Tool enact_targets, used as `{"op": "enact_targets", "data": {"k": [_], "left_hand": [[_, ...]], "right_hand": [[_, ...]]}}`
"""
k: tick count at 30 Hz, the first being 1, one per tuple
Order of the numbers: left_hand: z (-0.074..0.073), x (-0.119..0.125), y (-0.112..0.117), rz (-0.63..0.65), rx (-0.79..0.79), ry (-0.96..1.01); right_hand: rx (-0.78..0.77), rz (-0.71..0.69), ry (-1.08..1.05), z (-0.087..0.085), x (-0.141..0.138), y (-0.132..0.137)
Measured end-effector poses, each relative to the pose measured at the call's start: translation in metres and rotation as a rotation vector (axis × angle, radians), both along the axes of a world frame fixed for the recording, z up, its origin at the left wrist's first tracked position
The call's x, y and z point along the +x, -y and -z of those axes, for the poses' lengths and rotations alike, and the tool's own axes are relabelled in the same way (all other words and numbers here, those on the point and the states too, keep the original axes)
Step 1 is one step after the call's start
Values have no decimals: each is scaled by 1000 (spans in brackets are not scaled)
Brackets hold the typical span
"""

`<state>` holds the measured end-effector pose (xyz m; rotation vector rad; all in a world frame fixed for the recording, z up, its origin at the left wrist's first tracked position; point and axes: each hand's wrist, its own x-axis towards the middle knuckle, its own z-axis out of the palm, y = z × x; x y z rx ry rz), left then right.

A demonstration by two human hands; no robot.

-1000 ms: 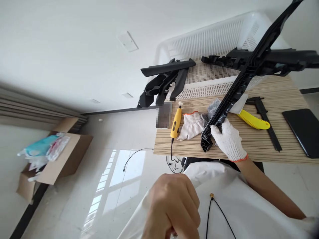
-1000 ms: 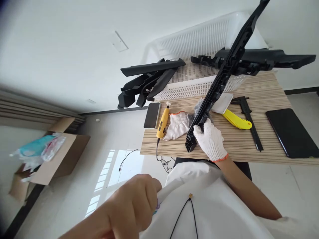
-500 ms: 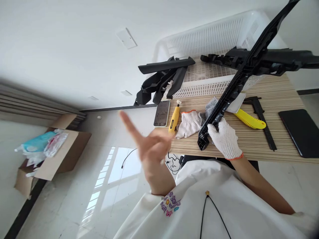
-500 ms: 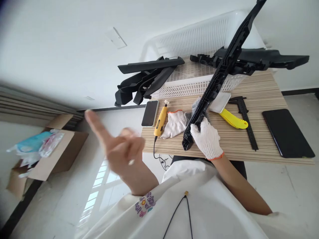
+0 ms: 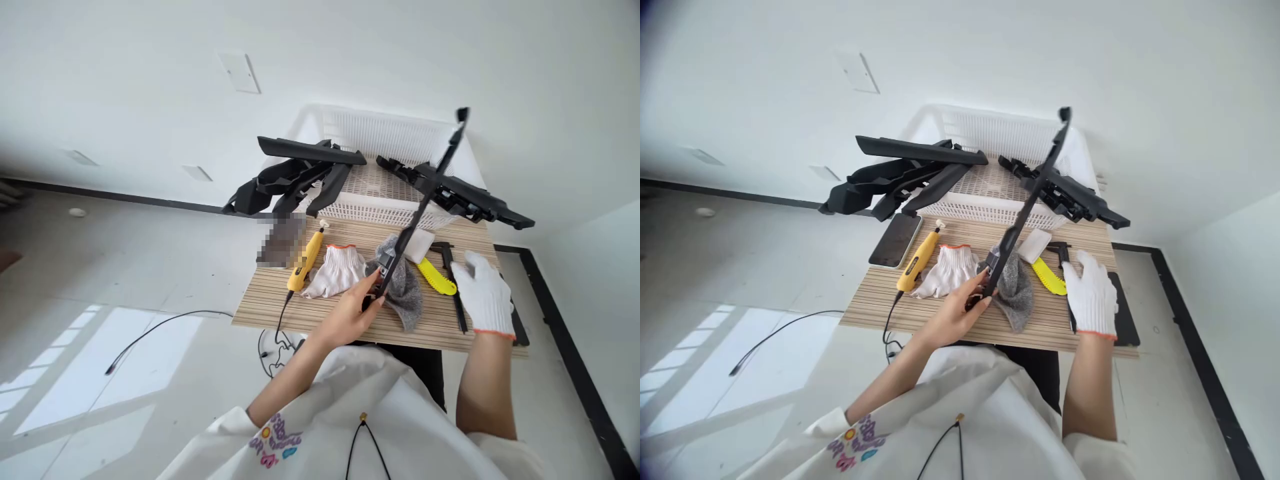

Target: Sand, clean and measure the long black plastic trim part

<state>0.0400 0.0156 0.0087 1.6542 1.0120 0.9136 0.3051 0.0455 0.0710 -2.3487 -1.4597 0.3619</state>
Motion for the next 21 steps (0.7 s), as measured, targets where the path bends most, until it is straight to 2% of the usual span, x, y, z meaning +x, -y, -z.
{"op": "enact_targets", "data": {"k": [3,5,7,11,14,18,21], "left_hand": [[-1,6,1,34,-183,198],[1,9,0,24,-246,250],[3,10,-1,18,-298,301],[5,9,-4,64,-448,482],[1,8,-5,97,-518,551],[-6,0,-3,46,-407,484],[-10,-9,-1,138,-363,457]], "right_hand": [[-369,-1,178,-1,14,-24],[-477,-44,180,1,14,-34],[-509,-52,192,4,12,-40],[-482,-32,220,8,10,-46],[-412,-22,212,5,11,-37],[-313,27,232,-11,13,1],[-216,-90,137,-21,13,34]]}}
